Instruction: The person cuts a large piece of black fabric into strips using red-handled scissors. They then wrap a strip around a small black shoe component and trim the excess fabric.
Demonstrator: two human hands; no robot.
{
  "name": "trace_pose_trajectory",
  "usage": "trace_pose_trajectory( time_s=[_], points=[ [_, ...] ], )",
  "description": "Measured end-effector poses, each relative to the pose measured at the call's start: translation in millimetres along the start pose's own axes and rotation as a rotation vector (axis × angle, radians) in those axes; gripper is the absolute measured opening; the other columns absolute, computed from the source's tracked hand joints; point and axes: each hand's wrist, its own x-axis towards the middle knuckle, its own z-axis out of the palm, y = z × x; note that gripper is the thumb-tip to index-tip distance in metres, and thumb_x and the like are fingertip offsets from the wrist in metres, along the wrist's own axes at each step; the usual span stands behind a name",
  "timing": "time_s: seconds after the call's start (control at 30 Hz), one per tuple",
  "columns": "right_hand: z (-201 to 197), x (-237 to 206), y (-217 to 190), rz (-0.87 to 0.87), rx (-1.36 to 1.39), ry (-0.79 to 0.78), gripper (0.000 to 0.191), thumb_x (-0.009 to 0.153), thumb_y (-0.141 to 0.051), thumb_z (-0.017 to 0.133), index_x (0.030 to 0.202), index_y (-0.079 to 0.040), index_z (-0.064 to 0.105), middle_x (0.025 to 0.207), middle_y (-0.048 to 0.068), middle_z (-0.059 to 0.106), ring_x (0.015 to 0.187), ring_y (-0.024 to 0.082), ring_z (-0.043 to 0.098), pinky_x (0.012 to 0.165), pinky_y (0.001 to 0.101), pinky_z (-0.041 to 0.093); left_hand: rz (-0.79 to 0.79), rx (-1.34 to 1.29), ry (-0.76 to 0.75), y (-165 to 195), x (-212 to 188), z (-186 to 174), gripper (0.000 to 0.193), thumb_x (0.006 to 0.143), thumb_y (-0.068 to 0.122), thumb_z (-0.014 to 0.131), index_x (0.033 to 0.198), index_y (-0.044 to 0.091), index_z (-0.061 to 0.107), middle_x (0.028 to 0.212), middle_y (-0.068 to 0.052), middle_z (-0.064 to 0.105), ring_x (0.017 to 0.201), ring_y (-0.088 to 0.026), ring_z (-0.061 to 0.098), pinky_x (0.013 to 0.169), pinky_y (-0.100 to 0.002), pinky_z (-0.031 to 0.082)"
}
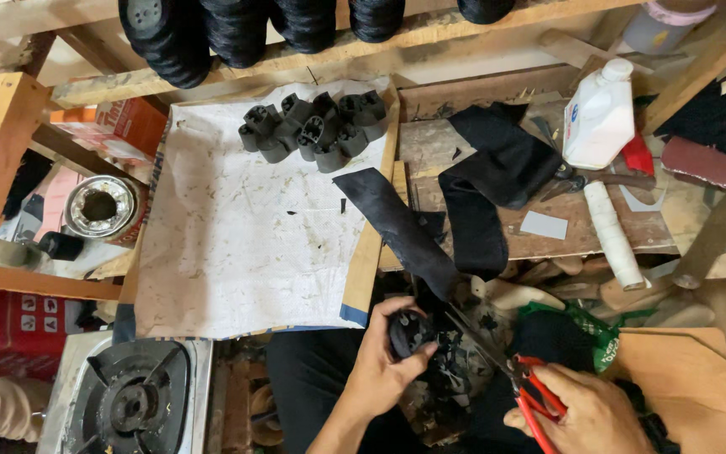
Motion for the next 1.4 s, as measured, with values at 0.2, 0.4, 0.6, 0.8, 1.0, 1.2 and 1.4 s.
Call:
trace_pose_trajectory(
  time_s=[0.2,0.4,0.6,0.8,1.0,1.2,1.4],
  points=[
    [-3,-1,-17,0.059,0.020,-0.003,0.073,0.055,-0.045,0.098,0.120,-0.022,0.071,0.097,-0.001,0.080,0.080,0.022,0.080,0.071,0.0346,0.062,0.225,0.232,0.004,8,0,4,0.069,0.082,0.000,0.077,0.142,0.000,0.044,0.128,-0.016,0.052,0.118,-0.026,0.055,0.105,-0.034,0.044],
    [-5,-4,-22,0.049,-0.176,-0.003,0.068,0.060,-0.057,0.094,0.117,-0.027,0.074,0.100,-0.003,0.079,0.086,0.024,0.078,0.075,0.0370,0.061,0.328,0.494,0.004,20,-4,-2,0.068,0.084,0.012,0.080,0.143,-0.002,0.048,0.133,-0.022,0.053,0.122,-0.035,0.057,0.106,-0.040,0.047],
    [-10,-9,-25,-0.054,-0.275,0.066,0.061,0.061,-0.059,0.092,0.113,-0.031,0.074,0.103,-0.004,0.079,0.086,0.027,0.076,0.075,0.0407,0.060,0.191,0.542,0.000,24,-6,-1,0.066,0.082,0.017,0.080,0.139,0.000,0.052,0.133,-0.019,0.053,0.114,-0.034,0.061,0.089,-0.039,0.052],
    [-12,-8,-39,0.159,-0.098,-0.011,0.058,0.063,-0.048,0.092,0.115,-0.031,0.074,0.100,-0.004,0.081,0.086,0.024,0.079,0.074,0.0390,0.062,0.388,0.517,0.056,13,-6,1,0.061,0.080,0.015,0.086,0.128,0.000,0.052,0.128,-0.019,0.058,0.115,-0.035,0.064,0.098,-0.039,0.052],
    [-13,-10,-35,0.244,-0.220,-0.048,0.053,0.066,-0.055,0.089,0.112,-0.033,0.076,0.103,-0.006,0.080,0.093,0.023,0.078,0.079,0.0396,0.061,0.401,0.483,0.081,6,-6,0,0.057,0.082,0.013,0.086,0.125,0.000,0.051,0.127,-0.019,0.061,0.116,-0.034,0.065,0.098,-0.040,0.053],
    [-3,-13,-35,0.110,-0.284,0.017,0.061,0.061,-0.063,0.090,0.113,-0.035,0.076,0.104,-0.006,0.079,0.091,0.026,0.077,0.080,0.0416,0.061,0.461,0.663,0.115,14,-6,3,0.059,0.081,0.007,0.083,0.130,-0.002,0.050,0.130,-0.023,0.056,0.118,-0.040,0.059,0.100,-0.043,0.050],
    [-4,-10,-47,0.218,-0.288,-0.048,0.058,0.063,-0.061,0.089,0.113,-0.036,0.074,0.104,-0.006,0.079,0.089,0.025,0.078,0.081,0.0414,0.061,0.506,0.699,0.133,14,-8,10,0.061,0.080,0.005,0.083,0.130,-0.001,0.049,0.130,-0.023,0.056,0.118,-0.041,0.059,0.099,-0.044,0.050]
  ],
)
